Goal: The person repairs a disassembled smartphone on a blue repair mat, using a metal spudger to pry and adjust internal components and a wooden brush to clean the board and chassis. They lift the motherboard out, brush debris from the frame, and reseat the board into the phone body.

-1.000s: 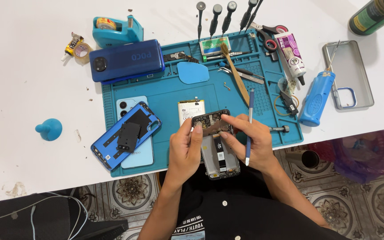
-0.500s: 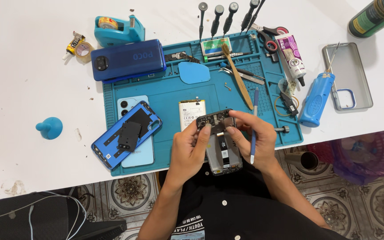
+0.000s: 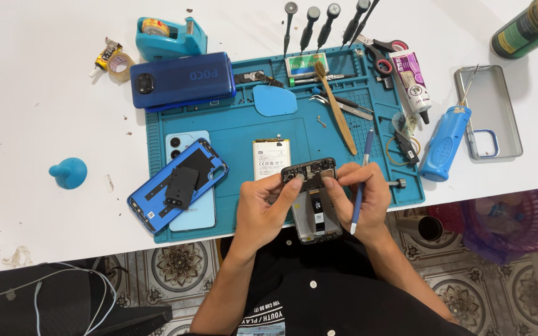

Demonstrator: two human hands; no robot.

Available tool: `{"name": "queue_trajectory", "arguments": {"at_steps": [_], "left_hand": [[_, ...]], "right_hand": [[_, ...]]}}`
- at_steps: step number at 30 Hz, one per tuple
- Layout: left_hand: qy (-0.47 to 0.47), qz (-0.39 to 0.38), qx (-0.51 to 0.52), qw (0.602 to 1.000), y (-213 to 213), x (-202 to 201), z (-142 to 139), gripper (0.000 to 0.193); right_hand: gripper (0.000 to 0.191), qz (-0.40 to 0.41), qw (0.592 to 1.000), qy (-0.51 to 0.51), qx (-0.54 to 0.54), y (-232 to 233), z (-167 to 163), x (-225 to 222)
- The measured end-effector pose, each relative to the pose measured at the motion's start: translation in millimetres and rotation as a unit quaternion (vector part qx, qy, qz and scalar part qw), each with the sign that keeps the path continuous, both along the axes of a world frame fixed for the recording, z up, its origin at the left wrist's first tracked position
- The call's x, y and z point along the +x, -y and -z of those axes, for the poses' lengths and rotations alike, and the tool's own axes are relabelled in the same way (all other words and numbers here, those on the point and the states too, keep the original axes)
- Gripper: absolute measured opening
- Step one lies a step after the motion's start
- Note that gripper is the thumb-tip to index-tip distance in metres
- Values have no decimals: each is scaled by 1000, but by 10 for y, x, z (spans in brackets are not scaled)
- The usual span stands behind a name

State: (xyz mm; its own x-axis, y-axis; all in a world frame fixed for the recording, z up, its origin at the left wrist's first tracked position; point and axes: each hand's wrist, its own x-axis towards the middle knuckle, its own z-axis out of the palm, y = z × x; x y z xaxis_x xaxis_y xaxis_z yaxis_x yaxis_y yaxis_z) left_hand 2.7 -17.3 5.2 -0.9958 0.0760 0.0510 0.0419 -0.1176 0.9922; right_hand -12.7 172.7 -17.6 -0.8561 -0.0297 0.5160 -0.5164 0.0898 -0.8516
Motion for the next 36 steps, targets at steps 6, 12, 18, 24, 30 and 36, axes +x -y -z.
{"name": "queue_trajectory", "arguments": {"at_steps": [6,12,18,24,30,36], "left_hand": [[-11,-6,-1,1000,-9,-2,51,27],[1,-10,31,999,-13,6,38,33],[-11,4,20,1000,0,1,32,27],[-14,0,-22,1000,-20,11,-55,24],[-26,-38,-21,999,-30,25,-79,30],[3,-63,3,998,-25,15,-11,27]], "right_hand": [[37,0,999,47,14,-11,5,-37],[36,-17,996,85,9,-21,-35,-45],[34,-67,992,106,-13,-44,-20,-63],[39,-119,988,84,-48,-43,-29,-40],[52,-165,983,66,-39,-51,-144,-66],[50,-192,975,92,-67,-55,-172,-71]]}}
